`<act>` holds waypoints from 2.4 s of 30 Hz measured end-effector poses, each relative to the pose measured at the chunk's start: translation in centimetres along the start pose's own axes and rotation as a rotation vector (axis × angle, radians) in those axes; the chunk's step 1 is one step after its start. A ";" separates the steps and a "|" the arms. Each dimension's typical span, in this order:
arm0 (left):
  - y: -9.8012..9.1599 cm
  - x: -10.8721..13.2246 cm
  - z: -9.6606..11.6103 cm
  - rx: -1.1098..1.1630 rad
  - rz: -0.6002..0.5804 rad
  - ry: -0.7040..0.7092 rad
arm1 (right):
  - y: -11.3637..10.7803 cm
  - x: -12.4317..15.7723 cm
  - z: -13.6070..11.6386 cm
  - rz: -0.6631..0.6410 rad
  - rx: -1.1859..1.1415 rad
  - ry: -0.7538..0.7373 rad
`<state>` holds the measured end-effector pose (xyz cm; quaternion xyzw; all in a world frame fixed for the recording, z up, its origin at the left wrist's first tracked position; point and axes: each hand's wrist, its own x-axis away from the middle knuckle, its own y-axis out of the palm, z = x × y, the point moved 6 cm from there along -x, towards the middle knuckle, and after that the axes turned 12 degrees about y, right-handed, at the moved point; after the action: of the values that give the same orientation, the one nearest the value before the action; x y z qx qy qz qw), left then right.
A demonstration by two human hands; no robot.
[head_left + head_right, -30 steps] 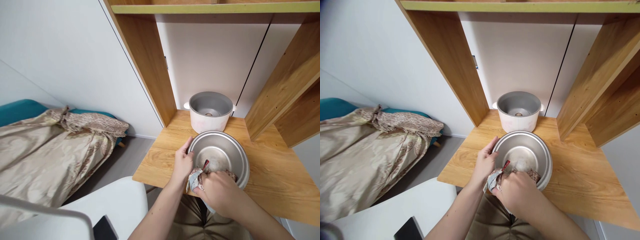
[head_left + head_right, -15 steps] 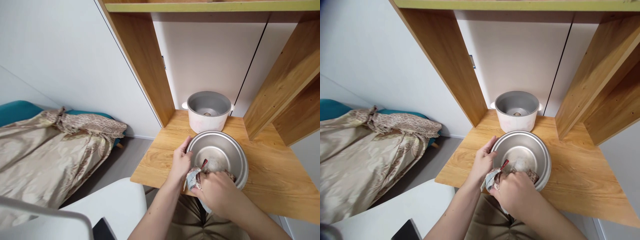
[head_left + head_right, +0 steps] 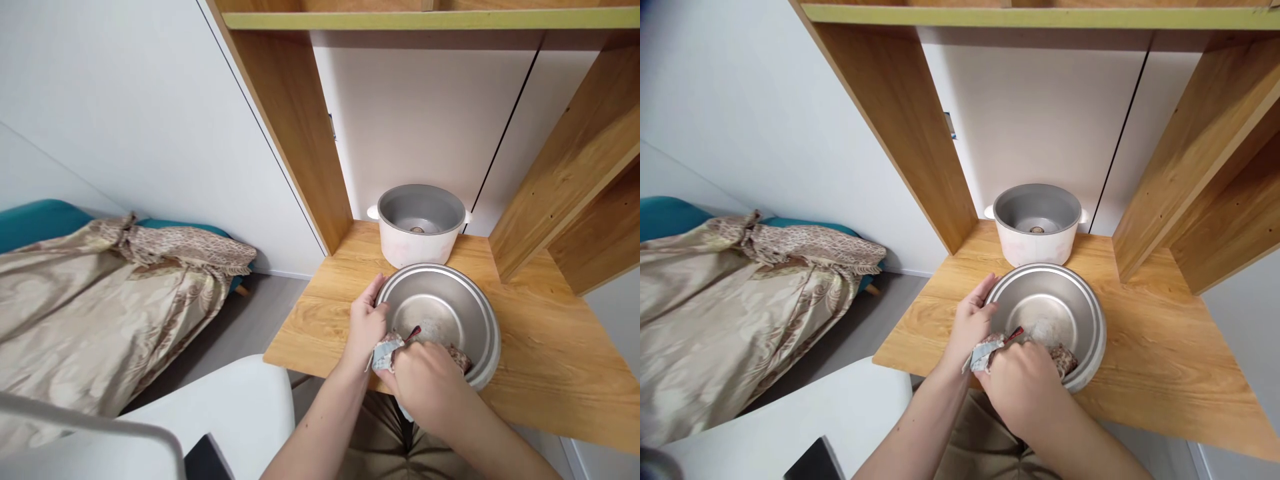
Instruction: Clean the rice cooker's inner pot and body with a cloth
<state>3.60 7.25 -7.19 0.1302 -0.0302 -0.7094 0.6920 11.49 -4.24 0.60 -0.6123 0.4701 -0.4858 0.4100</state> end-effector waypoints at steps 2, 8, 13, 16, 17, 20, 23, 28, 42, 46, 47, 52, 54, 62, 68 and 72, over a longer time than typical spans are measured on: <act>-0.1 0.0 -0.1 -0.011 -0.005 0.006 | -0.1 -0.1 0.0 0.015 0.006 -0.004; -0.1 0.2 0.6 -0.040 -0.026 0.076 | -0.1 0.6 1.3 0.086 0.067 -0.058; 0.0 0.5 1.3 -0.059 -0.037 0.069 | -0.3 1.6 1.9 0.085 0.110 -0.153; 0.2 0.5 1.1 -0.026 -0.026 0.068 | -0.5 1.5 2.1 0.090 0.085 -0.127; 0.2 0.5 1.0 -0.011 -0.014 0.066 | -0.6 1.3 2.0 0.087 0.071 -0.112; 0.3 0.4 0.3 0.012 0.020 0.050 | -0.5 0.4 1.3 0.034 0.026 -0.063; 0.1 0.3 -0.1 0.005 0.037 0.031 | -0.5 -0.2 0.4 0.004 0.002 -0.056; 0.0 0.2 0.5 0.004 -0.018 0.052 | -0.2 0.1 1.2 0.036 0.007 -0.043; 0.1 0.4 0.3 0.024 0.028 0.064 | -0.5 0.0 0.9 0.031 0.007 -0.080; 0.1 0.2 0.3 0.022 0.011 0.068 | -0.3 -0.3 0.6 -0.014 0.008 -0.016; 0.1 0.2 0.4 0.017 0.000 0.074 | -0.3 -0.2 0.8 -0.015 0.011 -0.013; 0.1 0.2 1.2 -0.040 -0.039 0.097 | 0.0 1.0 2.4 0.033 0.045 -0.099; 0.1 0.3 1.3 -0.058 -0.037 0.093 | 0.0 1.4 2.9 0.060 0.050 -0.129; 0.2 0.2 0.5 -0.027 0.013 0.061 | -0.3 0.1 1.4 0.013 0.013 -0.111; 0.1 -0.2 0.5 -0.054 -0.030 0.040 | -0.2 -0.2 1.2 0.014 0.010 -0.058; 0.0 0.0 0.9 -0.081 -0.042 0.041 | -0.3 1.0 2.5 0.056 0.057 -0.088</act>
<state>3.38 7.18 -6.34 0.1173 0.0155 -0.7217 0.6820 14.05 -5.03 0.64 -0.6075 0.4546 -0.4601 0.4610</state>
